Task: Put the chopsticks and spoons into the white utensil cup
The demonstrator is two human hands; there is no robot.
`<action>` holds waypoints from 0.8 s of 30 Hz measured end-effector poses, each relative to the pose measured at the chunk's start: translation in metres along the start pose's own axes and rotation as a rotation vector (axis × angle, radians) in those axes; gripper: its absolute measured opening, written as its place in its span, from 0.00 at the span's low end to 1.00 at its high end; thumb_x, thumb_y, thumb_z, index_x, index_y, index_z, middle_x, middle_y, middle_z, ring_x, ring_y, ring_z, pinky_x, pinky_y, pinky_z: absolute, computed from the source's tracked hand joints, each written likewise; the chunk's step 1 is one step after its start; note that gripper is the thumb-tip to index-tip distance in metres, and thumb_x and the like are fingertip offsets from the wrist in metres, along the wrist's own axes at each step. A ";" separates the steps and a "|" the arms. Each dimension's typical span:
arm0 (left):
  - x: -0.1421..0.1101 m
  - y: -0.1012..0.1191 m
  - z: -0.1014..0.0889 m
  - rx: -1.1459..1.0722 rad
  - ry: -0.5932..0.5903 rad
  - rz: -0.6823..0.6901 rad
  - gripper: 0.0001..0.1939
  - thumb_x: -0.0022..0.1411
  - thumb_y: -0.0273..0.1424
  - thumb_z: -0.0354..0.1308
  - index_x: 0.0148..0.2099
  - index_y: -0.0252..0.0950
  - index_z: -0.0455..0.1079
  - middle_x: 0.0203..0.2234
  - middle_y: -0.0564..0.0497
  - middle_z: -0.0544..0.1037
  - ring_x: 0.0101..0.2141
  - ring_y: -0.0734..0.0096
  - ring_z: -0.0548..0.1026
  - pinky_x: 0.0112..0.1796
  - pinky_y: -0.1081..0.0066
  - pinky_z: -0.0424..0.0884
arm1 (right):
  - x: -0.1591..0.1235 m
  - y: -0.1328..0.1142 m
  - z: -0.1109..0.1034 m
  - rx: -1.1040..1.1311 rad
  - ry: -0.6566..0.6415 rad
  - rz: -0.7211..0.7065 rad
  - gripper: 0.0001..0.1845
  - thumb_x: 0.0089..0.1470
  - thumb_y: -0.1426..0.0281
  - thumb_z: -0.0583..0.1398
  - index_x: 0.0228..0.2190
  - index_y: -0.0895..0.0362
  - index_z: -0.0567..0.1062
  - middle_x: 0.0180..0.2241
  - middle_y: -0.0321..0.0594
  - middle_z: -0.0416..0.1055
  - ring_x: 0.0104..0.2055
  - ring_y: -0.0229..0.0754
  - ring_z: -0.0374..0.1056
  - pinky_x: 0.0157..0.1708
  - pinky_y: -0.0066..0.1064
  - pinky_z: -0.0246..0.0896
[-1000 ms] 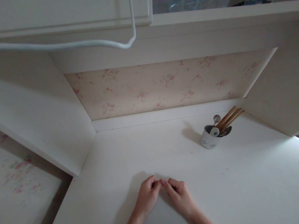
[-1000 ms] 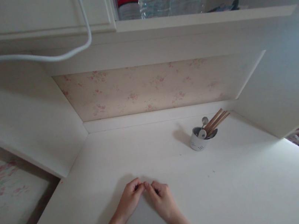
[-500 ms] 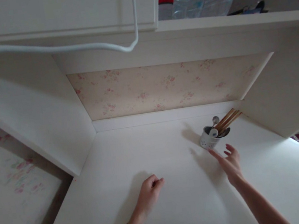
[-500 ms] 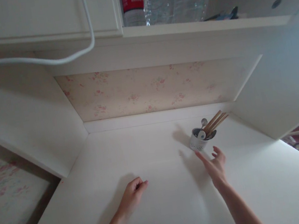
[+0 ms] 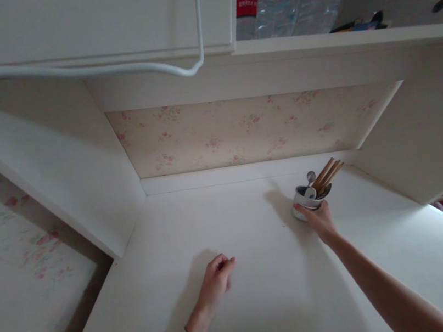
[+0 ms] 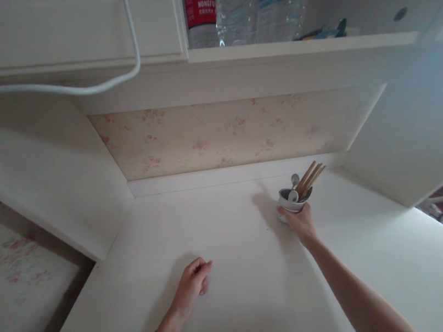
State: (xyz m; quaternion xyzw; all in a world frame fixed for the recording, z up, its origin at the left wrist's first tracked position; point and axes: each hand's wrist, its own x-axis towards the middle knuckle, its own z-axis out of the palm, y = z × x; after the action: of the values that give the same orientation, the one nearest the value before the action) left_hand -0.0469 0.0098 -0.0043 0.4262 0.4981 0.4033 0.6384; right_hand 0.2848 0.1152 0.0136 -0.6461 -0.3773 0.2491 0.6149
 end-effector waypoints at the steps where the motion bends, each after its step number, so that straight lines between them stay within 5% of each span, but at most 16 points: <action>1: 0.000 0.002 0.000 -0.092 -0.010 0.004 0.21 0.54 0.44 0.60 0.24 0.38 0.55 0.12 0.64 0.54 0.15 0.83 0.51 0.19 0.77 0.48 | -0.007 -0.003 0.001 -0.008 -0.018 0.016 0.31 0.30 0.62 0.73 0.37 0.59 0.70 0.33 0.42 0.74 0.36 0.47 0.69 0.35 0.38 0.64; 4: 0.000 0.009 -0.002 -0.453 -0.006 0.019 0.16 0.53 0.38 0.63 0.27 0.35 0.61 0.19 0.60 0.65 0.18 0.84 0.60 0.22 0.78 0.57 | -0.044 -0.016 0.005 0.003 -0.177 0.063 0.29 0.34 0.59 0.71 0.38 0.58 0.71 0.33 0.41 0.75 0.35 0.47 0.69 0.35 0.37 0.65; 7: 0.002 0.016 -0.010 -0.785 0.047 -0.009 0.09 0.55 0.32 0.62 0.36 0.35 0.68 0.31 0.54 0.74 0.26 0.80 0.70 0.29 0.76 0.67 | -0.102 -0.036 0.010 0.146 -0.554 0.156 0.25 0.46 0.58 0.66 0.43 0.56 0.71 0.39 0.42 0.74 0.41 0.47 0.68 0.40 0.36 0.63; 13: 0.000 0.028 -0.023 -1.012 0.011 0.009 0.19 0.63 0.41 0.54 0.54 0.43 0.66 0.48 0.48 0.73 0.43 0.66 0.75 0.43 0.63 0.71 | -0.206 -0.075 0.025 0.338 -1.023 0.403 0.29 0.46 0.57 0.66 0.49 0.54 0.70 0.43 0.41 0.73 0.47 0.51 0.65 0.46 0.39 0.59; 18: -0.004 0.030 -0.025 -1.101 -0.011 -0.030 0.26 0.61 0.48 0.53 0.59 0.48 0.60 0.55 0.47 0.69 0.50 0.56 0.72 0.44 0.56 0.71 | -0.236 -0.086 0.044 0.389 -1.250 0.486 0.29 0.43 0.60 0.68 0.47 0.55 0.72 0.40 0.38 0.73 0.45 0.48 0.65 0.45 0.34 0.57; 24: -0.004 0.024 -0.027 -1.214 -0.022 -0.079 0.23 0.60 0.49 0.54 0.56 0.51 0.62 0.57 0.47 0.67 0.56 0.48 0.67 0.47 0.43 0.67 | -0.235 -0.082 0.052 0.362 -1.339 0.658 0.30 0.43 0.61 0.68 0.47 0.60 0.72 0.39 0.41 0.73 0.43 0.47 0.67 0.43 0.34 0.59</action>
State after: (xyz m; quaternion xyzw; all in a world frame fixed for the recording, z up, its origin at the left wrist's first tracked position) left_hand -0.0760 0.0174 0.0153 -0.0285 0.1880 0.5869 0.7870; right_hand 0.0900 -0.0428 0.0544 -0.3258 -0.4107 0.8154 0.2455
